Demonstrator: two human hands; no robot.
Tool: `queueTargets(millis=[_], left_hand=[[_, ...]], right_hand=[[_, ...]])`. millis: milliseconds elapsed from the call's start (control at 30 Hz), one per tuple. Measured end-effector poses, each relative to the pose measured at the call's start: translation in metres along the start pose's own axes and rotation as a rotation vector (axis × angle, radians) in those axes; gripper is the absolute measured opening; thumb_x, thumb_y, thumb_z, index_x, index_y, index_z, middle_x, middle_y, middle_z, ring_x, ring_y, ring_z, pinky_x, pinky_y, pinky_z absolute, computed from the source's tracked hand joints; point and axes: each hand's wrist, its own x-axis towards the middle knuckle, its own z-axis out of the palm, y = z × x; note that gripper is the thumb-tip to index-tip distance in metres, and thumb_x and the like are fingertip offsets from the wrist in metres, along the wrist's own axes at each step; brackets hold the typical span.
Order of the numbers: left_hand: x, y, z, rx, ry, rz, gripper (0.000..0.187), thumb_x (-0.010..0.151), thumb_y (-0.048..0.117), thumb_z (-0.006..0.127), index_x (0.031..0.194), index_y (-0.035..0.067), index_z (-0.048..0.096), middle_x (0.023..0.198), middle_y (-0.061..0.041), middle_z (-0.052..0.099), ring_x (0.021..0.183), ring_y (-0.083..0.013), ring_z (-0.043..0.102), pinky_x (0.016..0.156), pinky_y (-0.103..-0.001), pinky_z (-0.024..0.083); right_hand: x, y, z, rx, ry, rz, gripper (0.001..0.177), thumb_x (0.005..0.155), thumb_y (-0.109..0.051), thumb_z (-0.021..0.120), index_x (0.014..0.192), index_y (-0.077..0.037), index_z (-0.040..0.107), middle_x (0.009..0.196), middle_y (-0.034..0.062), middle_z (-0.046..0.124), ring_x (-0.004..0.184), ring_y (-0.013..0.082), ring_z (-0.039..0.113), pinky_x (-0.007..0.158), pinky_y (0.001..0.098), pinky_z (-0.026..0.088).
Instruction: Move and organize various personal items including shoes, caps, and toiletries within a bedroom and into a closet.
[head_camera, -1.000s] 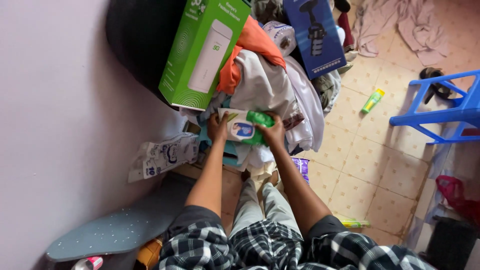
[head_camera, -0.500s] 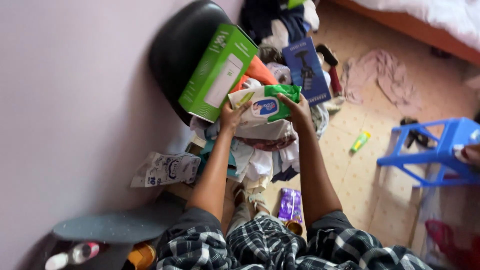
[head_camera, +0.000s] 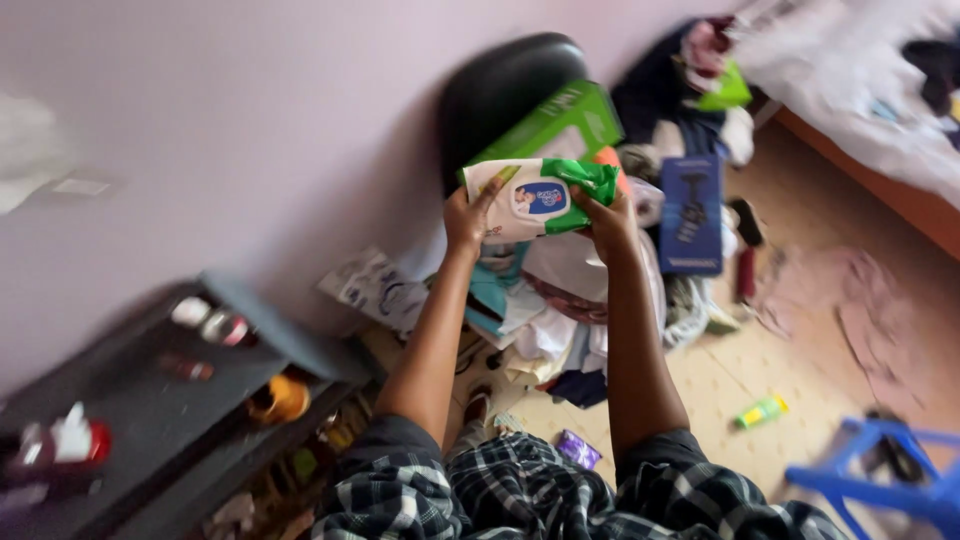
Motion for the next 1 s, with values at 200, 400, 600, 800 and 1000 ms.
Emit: queueTargets(millis=[200, 400, 600, 800, 1000], left_hand=[[-0.039, -0.001, -0.080, 0.176, 0.313, 0.044, 0.069, 0.081, 0.069, 0.069, 0.091, 0.001, 0.077, 0.077, -0.009, 0.075, 0.070, -0.0180, 0.072, 0.069, -0.033, 0.057], [-0.104, 0.027, -0.177, 0.165, 0.599, 0.199, 0.067, 0.087, 0.068, 0.065, 0.098, 0.003, 0.078, 0.082, -0.007, 0.077, 0.077, -0.0194, 0.074, 0.074, -0.034, 0.055], [-0.171, 0.038, -0.287, 0.086, 0.781, 0.123, 0.064, 0.090, 0.061, 0.069, 0.100, -0.001, 0.078, 0.086, -0.015, 0.077, 0.081, -0.0236, 0.069, 0.076, -0.037, 0.054], [-0.242, 0.056, -0.390, -0.028, 0.961, 0.115, 0.066, 0.086, 0.064, 0.066, 0.105, 0.001, 0.078, 0.098, -0.005, 0.074, 0.086, -0.0168, 0.071, 0.078, -0.034, 0.055], [-0.286, 0.006, -0.507, -0.018, 1.097, -0.023, 0.071, 0.085, 0.065, 0.068, 0.101, -0.003, 0.075, 0.088, -0.014, 0.075, 0.079, -0.0203, 0.071, 0.069, -0.037, 0.057]], right_hand=[[-0.034, -0.015, 0.077, -0.134, -0.108, -0.014, 0.031, 0.094, -0.029, 0.075, 0.112, -0.006, 0.067, 0.091, 0.0019, 0.071, 0.072, 0.0117, 0.068, 0.060, 0.0317, 0.061], [-0.061, 0.008, 0.160, -0.278, -0.279, -0.127, 0.033, 0.096, -0.036, 0.075, 0.103, -0.004, 0.071, 0.082, -0.0008, 0.068, 0.069, 0.0071, 0.060, 0.060, 0.0248, 0.051], [-0.128, 0.031, 0.271, -0.334, -0.430, -0.326, 0.038, 0.099, -0.038, 0.074, 0.100, -0.001, 0.070, 0.077, -0.0012, 0.064, 0.068, 0.0075, 0.052, 0.059, 0.0280, 0.045], [-0.178, 0.070, 0.379, -0.521, -0.420, -0.423, 0.038, 0.101, -0.037, 0.072, 0.092, 0.000, 0.070, 0.067, 0.0031, 0.056, 0.063, 0.0097, 0.045, 0.057, 0.0336, 0.041], [-0.215, 0.141, 0.470, -0.580, -0.515, -0.481, 0.045, 0.107, -0.036, 0.066, 0.082, 0.002, 0.064, 0.064, 0.0116, 0.050, 0.061, 0.0164, 0.042, 0.057, 0.0404, 0.039]])
